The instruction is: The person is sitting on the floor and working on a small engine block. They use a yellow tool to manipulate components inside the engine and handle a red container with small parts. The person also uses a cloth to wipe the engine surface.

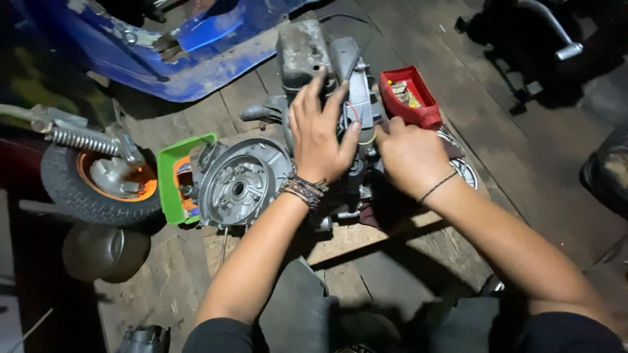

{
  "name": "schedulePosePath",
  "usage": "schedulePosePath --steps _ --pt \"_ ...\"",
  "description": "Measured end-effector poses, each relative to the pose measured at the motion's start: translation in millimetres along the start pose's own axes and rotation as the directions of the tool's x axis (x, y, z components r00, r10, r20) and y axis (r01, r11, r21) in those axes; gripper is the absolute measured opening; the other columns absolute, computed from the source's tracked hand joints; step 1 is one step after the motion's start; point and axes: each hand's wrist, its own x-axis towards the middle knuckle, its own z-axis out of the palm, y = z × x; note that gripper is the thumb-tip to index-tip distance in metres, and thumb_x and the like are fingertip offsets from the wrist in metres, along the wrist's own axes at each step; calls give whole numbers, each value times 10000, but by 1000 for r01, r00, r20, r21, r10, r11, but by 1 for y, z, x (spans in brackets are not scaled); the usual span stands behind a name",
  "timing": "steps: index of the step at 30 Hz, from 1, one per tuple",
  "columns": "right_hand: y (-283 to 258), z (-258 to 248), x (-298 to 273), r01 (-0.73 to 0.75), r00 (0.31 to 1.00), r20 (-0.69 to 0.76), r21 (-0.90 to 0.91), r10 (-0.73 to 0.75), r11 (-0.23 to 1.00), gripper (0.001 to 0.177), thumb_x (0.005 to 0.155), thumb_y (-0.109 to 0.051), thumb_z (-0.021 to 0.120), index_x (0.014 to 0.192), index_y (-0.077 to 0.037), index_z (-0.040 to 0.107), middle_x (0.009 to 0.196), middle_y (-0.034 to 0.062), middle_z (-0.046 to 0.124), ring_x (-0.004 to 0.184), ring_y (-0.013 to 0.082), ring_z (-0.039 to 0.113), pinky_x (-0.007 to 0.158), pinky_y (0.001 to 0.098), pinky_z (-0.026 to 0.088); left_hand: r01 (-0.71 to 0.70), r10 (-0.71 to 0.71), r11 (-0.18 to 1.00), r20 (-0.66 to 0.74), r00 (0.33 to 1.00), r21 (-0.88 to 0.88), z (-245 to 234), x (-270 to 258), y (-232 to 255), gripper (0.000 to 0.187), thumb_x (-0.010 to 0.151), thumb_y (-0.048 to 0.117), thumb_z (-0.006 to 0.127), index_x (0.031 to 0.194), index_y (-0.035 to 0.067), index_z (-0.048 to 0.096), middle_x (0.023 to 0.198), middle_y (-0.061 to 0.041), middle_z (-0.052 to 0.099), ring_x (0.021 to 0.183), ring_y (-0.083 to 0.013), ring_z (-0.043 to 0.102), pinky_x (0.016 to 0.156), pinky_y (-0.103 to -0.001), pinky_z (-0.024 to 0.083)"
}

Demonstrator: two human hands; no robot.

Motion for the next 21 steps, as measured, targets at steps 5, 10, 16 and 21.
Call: schedulePosePath --steps 5,10,16,21 --pt "11 26 12 -36 993 -115 -49 30 998 255 950 -161 571 1148 -177 731 855 49 606 649 225 727 559 396 588 7 -6 1000 -24 1000 30 8 -1 -6 578 964 500 502 1444 182 537 1536 -175 374 1393 -396 360 1182 -542 236" --pt "9 16 4 11 999 53 20 -12 1000 278 904 -194 546 1130 -228 704 825 43 564 595 264 696 475 444 557 2 -2 1000 -12 1000 22 6 1 -3 577 973 500 491 1448 175 528 1523 -181 378 1390 -398 363 1179 -536 243" --pt "15 8 9 -53 999 19 140 51 989 227 1005 -113 543 1160 -109 708 944 126 661 790 322 769 670 457 613 -7 8 1000 -13 1000 18 4 -1 1 584 963 511 501 1436 172 549 1523 -175 381 1381 -388 361 1170 -532 244" --pt "3 -14 -2 24 995 99 85 -32 996 239 925 -166 553 1107 -186 707 880 70 609 687 291 734 569 449 596 -12 12 999 -5 1000 33 3 0 1 587 961 504 501 1439 166 541 1510 -191 386 1373 -402 364 1155 -538 251"
